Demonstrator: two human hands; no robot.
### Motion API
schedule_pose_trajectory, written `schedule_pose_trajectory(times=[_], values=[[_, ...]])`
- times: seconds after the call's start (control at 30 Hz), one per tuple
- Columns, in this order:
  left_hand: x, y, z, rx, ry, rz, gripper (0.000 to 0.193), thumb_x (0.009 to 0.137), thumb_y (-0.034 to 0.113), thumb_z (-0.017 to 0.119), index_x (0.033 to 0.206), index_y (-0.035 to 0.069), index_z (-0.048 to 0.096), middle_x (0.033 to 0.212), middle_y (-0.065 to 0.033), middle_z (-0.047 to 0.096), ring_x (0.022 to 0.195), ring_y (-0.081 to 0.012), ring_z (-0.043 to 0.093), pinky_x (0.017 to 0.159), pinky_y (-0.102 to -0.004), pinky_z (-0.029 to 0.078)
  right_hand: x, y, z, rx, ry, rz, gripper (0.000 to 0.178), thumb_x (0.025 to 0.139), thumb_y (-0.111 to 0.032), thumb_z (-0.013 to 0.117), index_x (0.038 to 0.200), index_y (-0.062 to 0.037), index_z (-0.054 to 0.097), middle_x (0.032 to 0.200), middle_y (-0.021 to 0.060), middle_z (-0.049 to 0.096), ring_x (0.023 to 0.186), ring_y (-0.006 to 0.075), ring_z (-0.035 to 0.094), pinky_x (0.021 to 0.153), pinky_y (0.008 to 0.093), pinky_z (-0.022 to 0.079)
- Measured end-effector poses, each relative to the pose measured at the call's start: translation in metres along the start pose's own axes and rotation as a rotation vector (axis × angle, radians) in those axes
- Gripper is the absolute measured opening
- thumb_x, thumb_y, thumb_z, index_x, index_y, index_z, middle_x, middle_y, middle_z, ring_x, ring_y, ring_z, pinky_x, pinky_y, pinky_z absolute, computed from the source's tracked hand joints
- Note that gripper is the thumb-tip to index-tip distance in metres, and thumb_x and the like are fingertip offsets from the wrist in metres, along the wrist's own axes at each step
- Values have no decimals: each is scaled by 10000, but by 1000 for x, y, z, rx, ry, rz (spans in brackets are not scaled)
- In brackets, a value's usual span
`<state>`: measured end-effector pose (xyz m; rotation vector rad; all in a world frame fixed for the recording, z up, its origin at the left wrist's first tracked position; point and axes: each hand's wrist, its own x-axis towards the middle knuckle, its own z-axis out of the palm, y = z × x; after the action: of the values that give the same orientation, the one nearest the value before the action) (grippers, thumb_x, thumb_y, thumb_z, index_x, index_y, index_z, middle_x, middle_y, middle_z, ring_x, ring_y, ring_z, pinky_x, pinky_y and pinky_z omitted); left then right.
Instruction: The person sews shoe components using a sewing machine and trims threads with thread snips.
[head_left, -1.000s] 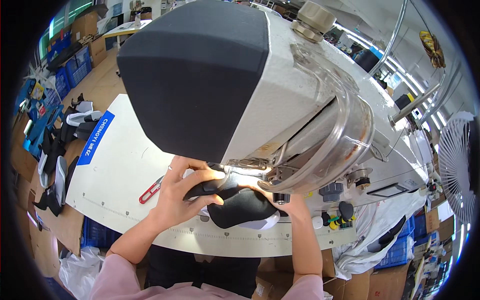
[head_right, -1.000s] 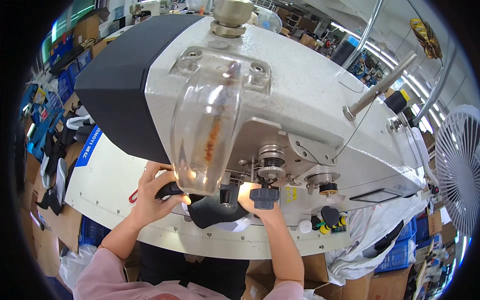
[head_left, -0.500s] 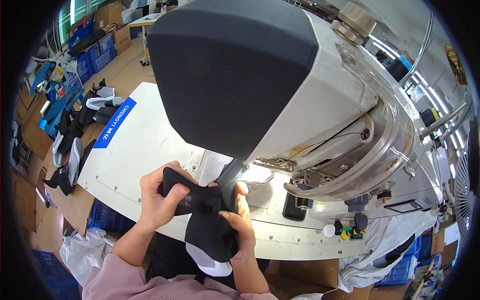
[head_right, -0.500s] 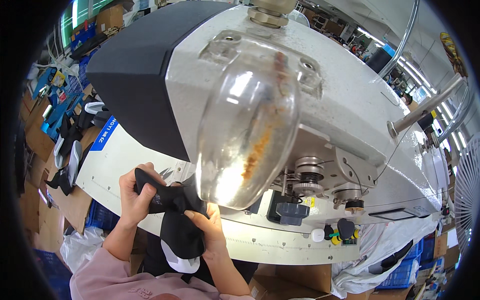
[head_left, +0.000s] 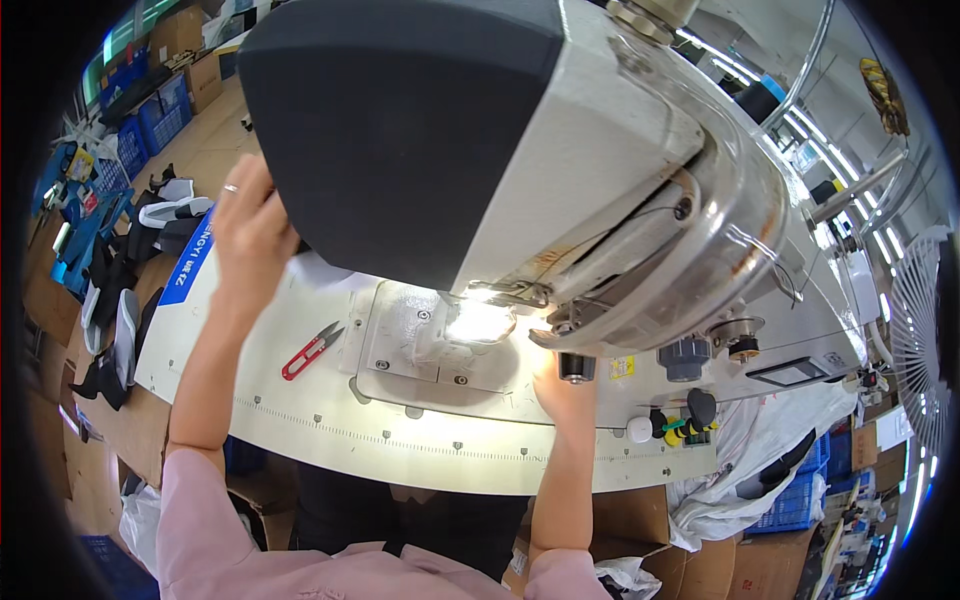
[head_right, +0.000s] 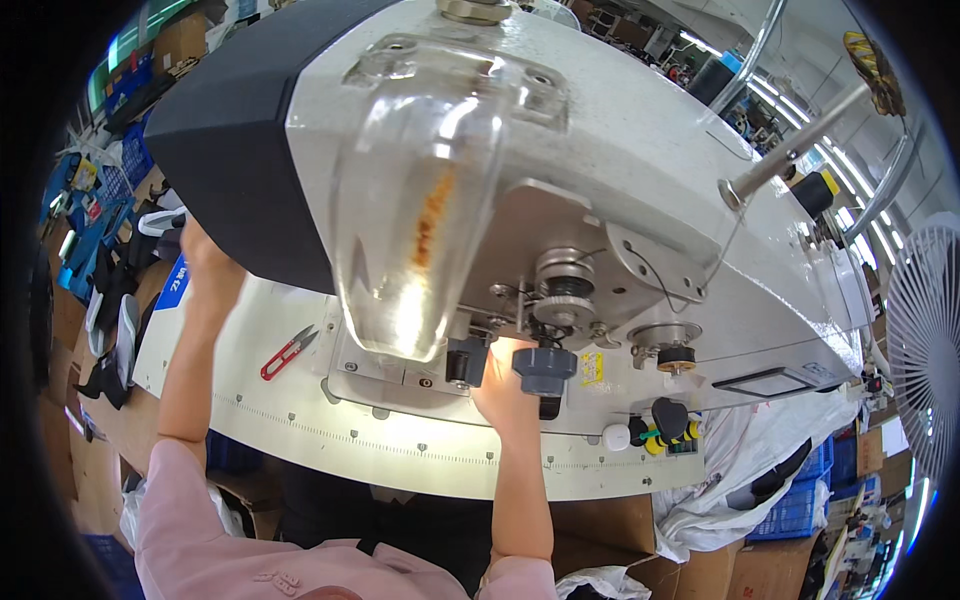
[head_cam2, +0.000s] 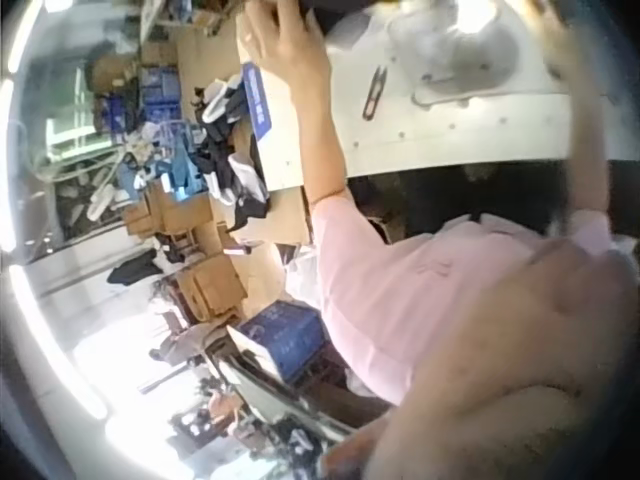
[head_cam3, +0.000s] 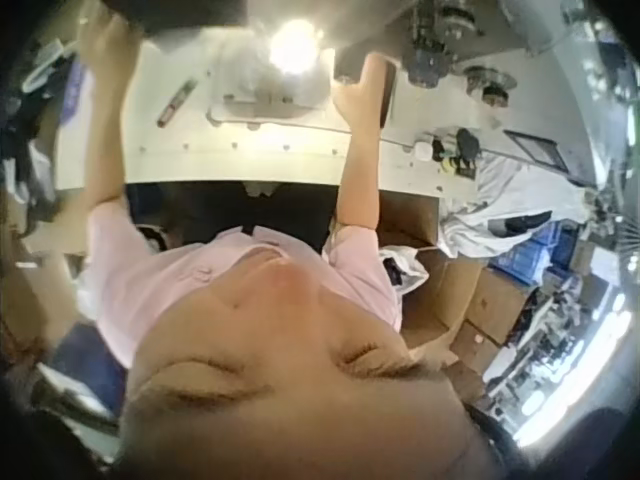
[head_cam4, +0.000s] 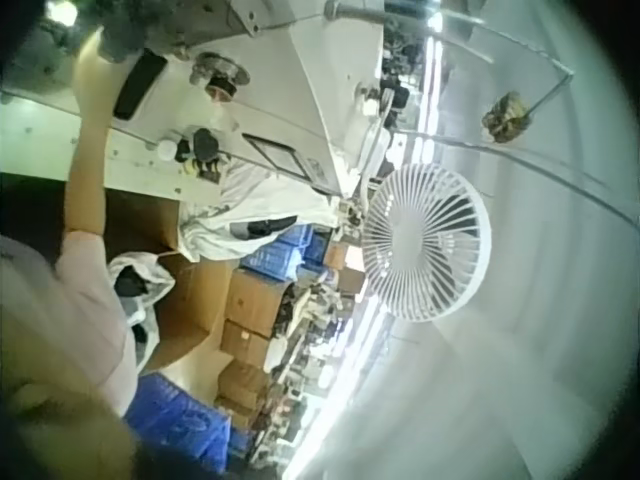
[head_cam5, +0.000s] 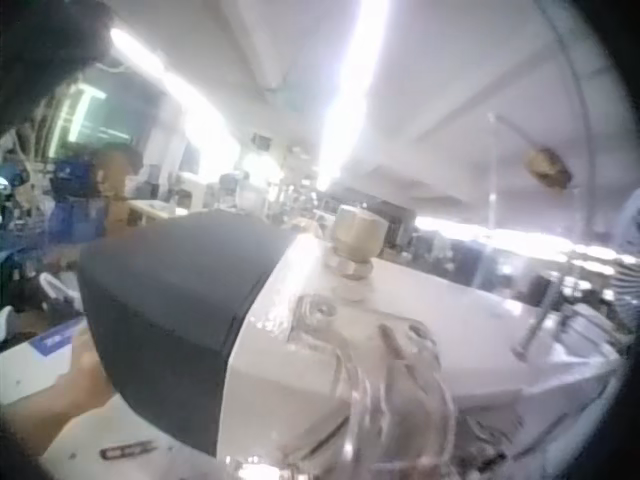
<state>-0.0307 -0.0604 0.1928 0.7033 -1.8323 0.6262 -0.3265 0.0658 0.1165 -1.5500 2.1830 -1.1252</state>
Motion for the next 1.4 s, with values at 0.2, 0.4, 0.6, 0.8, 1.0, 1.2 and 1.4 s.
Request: schedule_pose_trajectory(times=[0.2, 0.4, 0.6, 0.8, 1.0, 1.2, 1.4], values=[[-63, 70, 48, -437, -94, 80, 428, 544, 4, 708, 967, 68, 726, 881, -79, 655, 765, -260, 615, 652, -362, 467, 77, 52, 53, -494, -162, 121, 262, 927, -220, 569, 1077, -8, 605, 1017, 117, 656, 964, 212, 623, 838, 352, 485], [-73, 84, 40, -385, 0, 233, 405, 582, -6, 677, 976, 56, 746, 842, -16, 626, 689, -140, 560, 608, -257, 398, 66, 71, 84, -411, 60, 284, 239, 930, -206, 559, 1056, -7, 598, 999, 117, 649, 948, 210, 618, 824, 351, 482], [-63, 89, 28, -404, -93, 301, 398, 545, -22, 661, 922, 68, 753, 762, 22, 578, 638, -132, 502, 551, -264, 375, 45, 68, 99, -276, 32, 331, 217, 932, -193, 550, 1036, -6, 590, 980, 116, 642, 931, 208, 612, 811, 349, 480], [-78, 90, 29, -702, -351, 136, 404, 529, -36, 651, 909, 63, 747, 723, 21, 518, 626, -145, 442, 532, -273, 375, 42, 65, 104, -215, 4, 317, 196, 934, -179, 541, 1015, -5, 582, 962, 116, 635, 914, 206, 606, 797, 347, 477], [-72, 80, 29, -667, -277, 227, 350, 523, -4, 683, 861, 72, 731, 728, 19, 513, 630, -140, 434, 530, -271, 364, 43, 65, 105, -183, 2, 304, 177, 936, -165, 531, 994, -4, 574, 944, 116, 628, 898, 204, 601, 783, 345, 474], [-59, 83, 25, -645, -247, 219, 345, 524, 8, 689, 859, 80, 727, 734, 20, 516, 633, -134, 445, 541, -267, 361, 35, 65, 104, -143, 7, 300, 159, 938, -152, 522, 973, -3, 566, 925, 115, 621, 881, 202, 595, 770, 343, 472], [-46, 82, 25, -610, -186, 281, 349, 520, 27, 693, 863, 82, 729, 740, 21, 514, 644, -134, 449, 546, -268, 368, 33, 66, 102, -129, 0, 300, 144, 940, -138, 513, 952, -2, 559, 907, 115, 614, 864, 201, 589, 756, 341, 469]])
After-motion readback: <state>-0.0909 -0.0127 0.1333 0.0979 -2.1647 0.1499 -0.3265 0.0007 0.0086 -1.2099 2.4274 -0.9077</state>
